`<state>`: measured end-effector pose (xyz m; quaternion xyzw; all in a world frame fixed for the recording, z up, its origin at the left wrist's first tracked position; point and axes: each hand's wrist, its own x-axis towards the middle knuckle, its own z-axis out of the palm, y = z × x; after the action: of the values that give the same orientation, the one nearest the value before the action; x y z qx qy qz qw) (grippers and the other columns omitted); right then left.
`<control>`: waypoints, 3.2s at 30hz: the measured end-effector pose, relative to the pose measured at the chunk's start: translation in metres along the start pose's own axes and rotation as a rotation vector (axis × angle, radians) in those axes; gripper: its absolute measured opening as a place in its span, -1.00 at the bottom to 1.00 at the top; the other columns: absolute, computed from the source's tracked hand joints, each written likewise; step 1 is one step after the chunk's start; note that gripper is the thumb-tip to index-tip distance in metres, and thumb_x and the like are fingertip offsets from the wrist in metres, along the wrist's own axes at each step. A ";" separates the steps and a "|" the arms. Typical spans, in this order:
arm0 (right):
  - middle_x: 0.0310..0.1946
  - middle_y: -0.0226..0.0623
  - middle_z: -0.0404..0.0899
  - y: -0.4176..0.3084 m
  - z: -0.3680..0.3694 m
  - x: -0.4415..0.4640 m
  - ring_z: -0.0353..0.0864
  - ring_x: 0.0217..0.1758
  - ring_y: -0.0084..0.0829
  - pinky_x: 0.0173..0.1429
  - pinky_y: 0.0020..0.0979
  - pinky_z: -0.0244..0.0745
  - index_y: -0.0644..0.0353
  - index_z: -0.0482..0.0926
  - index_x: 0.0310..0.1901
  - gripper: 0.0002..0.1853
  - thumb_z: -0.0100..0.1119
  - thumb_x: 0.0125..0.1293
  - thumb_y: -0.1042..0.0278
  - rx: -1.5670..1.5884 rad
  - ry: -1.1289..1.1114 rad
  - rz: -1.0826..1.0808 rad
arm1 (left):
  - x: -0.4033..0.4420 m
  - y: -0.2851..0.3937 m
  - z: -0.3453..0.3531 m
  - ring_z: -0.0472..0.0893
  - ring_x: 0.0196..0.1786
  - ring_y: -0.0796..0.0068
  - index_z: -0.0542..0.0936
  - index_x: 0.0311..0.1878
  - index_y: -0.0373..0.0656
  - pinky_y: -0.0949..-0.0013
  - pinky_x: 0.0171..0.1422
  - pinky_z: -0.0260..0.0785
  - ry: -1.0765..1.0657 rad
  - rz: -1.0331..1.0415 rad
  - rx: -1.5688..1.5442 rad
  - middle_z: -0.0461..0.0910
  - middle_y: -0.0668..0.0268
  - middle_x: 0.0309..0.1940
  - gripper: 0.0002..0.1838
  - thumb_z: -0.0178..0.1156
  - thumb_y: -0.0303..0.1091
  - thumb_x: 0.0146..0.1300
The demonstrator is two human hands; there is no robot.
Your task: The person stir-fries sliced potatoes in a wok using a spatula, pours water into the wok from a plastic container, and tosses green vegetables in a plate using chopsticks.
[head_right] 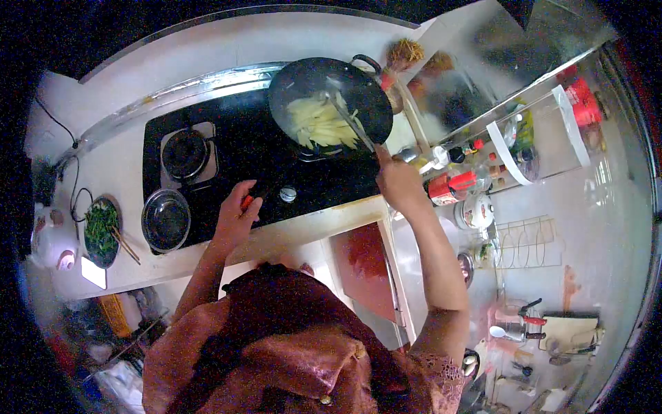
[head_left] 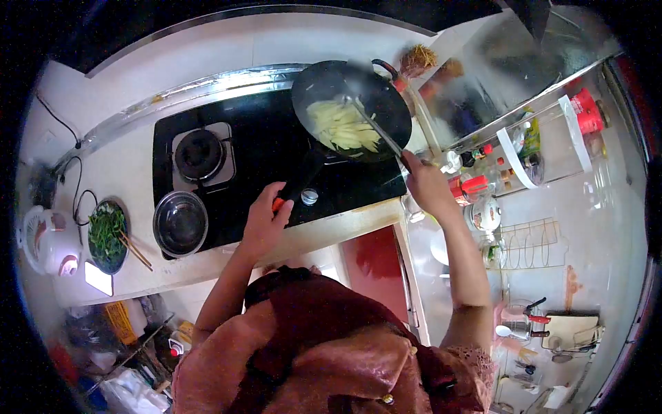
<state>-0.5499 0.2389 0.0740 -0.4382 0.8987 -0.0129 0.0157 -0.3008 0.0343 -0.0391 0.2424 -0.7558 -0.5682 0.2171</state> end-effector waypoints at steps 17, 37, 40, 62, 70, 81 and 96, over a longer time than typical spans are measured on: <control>-0.23 0.19 0.55 -0.016 0.010 0.017 0.55 -0.17 0.12 -0.09 -0.08 0.45 0.27 0.37 0.15 -0.51 0.04 0.12 0.48 0.227 0.064 0.024 | 0.003 -0.004 0.000 0.55 -0.49 0.44 0.34 0.15 -0.26 0.40 -0.36 0.43 -0.055 -0.019 -0.032 0.52 0.13 -0.29 -0.57 0.15 -0.41 0.24; -0.23 0.01 0.57 -0.005 -0.112 -0.100 0.56 -0.23 0.05 -0.12 -0.12 0.45 0.13 0.44 0.15 -0.55 0.07 0.17 0.48 0.201 -0.192 -0.038 | 0.002 0.008 0.000 0.49 -0.49 0.53 0.33 0.14 -0.23 0.45 -0.35 0.42 -0.052 -0.023 -0.007 0.51 0.21 -0.27 -0.60 0.12 -0.43 0.25; -0.40 -0.03 0.57 -0.003 -0.091 -0.082 0.58 -0.37 -0.10 -0.19 -0.22 0.43 0.17 0.39 0.20 -0.51 0.03 0.18 0.51 0.199 -0.139 -0.081 | 0.003 0.006 -0.001 0.49 -0.49 0.54 0.33 0.13 -0.24 0.46 -0.36 0.42 -0.054 -0.019 -0.016 0.52 0.22 -0.28 -0.61 0.12 -0.43 0.25; -0.54 -0.44 0.43 0.006 -0.047 -0.037 0.31 -0.69 -0.69 -0.64 -0.60 0.23 0.06 0.33 0.28 -0.56 -0.04 0.37 0.34 0.992 -0.407 0.280 | 0.003 -0.001 0.000 0.48 -0.50 0.58 0.34 0.11 -0.22 0.47 -0.39 0.39 -0.049 0.031 0.008 0.49 0.27 -0.36 -0.63 0.12 -0.43 0.25; -0.29 -0.15 0.62 0.027 -0.103 -0.095 0.61 -0.32 -0.22 -0.21 -0.28 0.45 0.20 0.42 0.16 -0.59 0.02 0.25 0.49 0.279 -0.161 -0.119 | 0.002 0.000 0.002 0.47 -0.52 0.57 0.35 0.11 -0.20 0.46 -0.41 0.37 -0.027 0.021 0.019 0.49 0.28 -0.42 -0.63 0.13 -0.42 0.25; -0.43 -0.10 0.57 0.011 -0.148 -0.092 0.56 -0.39 -0.07 -0.32 -0.14 0.43 -0.01 0.50 0.11 -0.50 0.14 0.05 0.45 -0.348 -0.141 0.035 | 0.003 -0.003 0.002 0.45 -0.53 0.59 0.35 0.10 -0.21 0.48 -0.42 0.35 -0.022 0.069 0.034 0.49 0.28 -0.43 -0.64 0.12 -0.43 0.25; -0.29 -0.12 0.63 0.033 -0.125 -0.052 0.61 -0.31 -0.12 -0.21 -0.23 0.45 0.15 0.53 0.05 -0.63 0.13 0.15 0.44 -0.067 -0.155 -0.142 | 0.003 -0.006 0.002 0.47 -0.54 0.58 0.35 0.10 -0.20 0.48 -0.42 0.37 -0.018 0.050 0.021 0.50 0.30 -0.44 -0.64 0.13 -0.41 0.25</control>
<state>-0.5488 0.3012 0.1988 -0.5008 0.8613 0.0499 0.0694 -0.3033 0.0325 -0.0450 0.2204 -0.7694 -0.5569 0.2219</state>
